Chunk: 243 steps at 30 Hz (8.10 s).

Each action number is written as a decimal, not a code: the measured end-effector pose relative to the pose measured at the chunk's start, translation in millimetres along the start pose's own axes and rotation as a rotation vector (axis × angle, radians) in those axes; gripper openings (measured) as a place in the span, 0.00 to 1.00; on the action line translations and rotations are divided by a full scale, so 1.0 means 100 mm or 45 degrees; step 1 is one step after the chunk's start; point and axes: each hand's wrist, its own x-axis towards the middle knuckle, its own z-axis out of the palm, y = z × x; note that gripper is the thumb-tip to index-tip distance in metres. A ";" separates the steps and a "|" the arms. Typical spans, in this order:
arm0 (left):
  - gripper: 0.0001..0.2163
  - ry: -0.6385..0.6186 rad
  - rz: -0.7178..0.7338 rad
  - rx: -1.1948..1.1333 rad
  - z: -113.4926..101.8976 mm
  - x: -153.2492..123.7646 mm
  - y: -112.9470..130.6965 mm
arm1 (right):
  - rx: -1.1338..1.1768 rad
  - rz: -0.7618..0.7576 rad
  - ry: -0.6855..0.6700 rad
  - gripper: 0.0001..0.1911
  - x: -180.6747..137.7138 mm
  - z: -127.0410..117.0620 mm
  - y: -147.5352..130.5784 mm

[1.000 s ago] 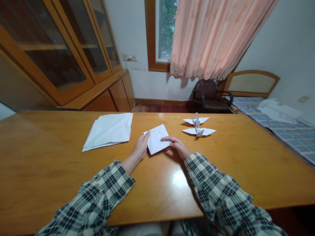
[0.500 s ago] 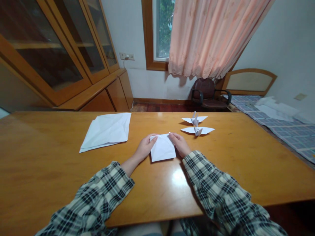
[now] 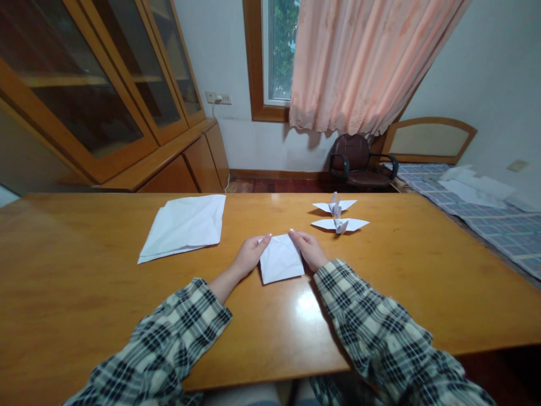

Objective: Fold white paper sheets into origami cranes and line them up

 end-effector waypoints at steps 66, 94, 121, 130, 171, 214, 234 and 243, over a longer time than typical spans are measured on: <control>0.34 0.308 0.066 -0.051 -0.02 0.04 -0.04 | -0.663 -0.383 0.257 0.26 -0.01 -0.13 -0.04; 0.21 -0.123 0.335 1.454 0.06 -0.04 -0.04 | -1.287 -0.343 0.069 0.11 0.05 -0.32 -0.13; 0.20 -0.099 0.395 1.362 0.05 -0.03 -0.08 | -0.654 -0.558 -0.110 0.16 0.15 -0.40 -0.02; 0.18 -0.108 0.432 1.328 0.06 -0.03 -0.06 | -0.813 -0.623 -0.158 0.14 0.15 -0.40 -0.01; 0.20 -0.322 0.490 1.392 0.05 -0.11 0.01 | -0.670 -0.525 -0.554 0.14 0.23 -0.60 -0.13; 0.05 -0.303 0.434 1.043 -0.06 -0.05 -0.05 | -1.236 -0.508 -0.146 0.04 0.21 -0.28 0.01; 0.18 -0.295 0.430 1.180 -0.02 -0.07 -0.04 | -1.317 -0.488 -0.074 0.07 0.19 -0.21 0.02; 0.20 -0.339 0.456 1.261 -0.03 -0.06 -0.04 | -1.330 -0.496 -0.055 0.06 0.17 -0.19 0.01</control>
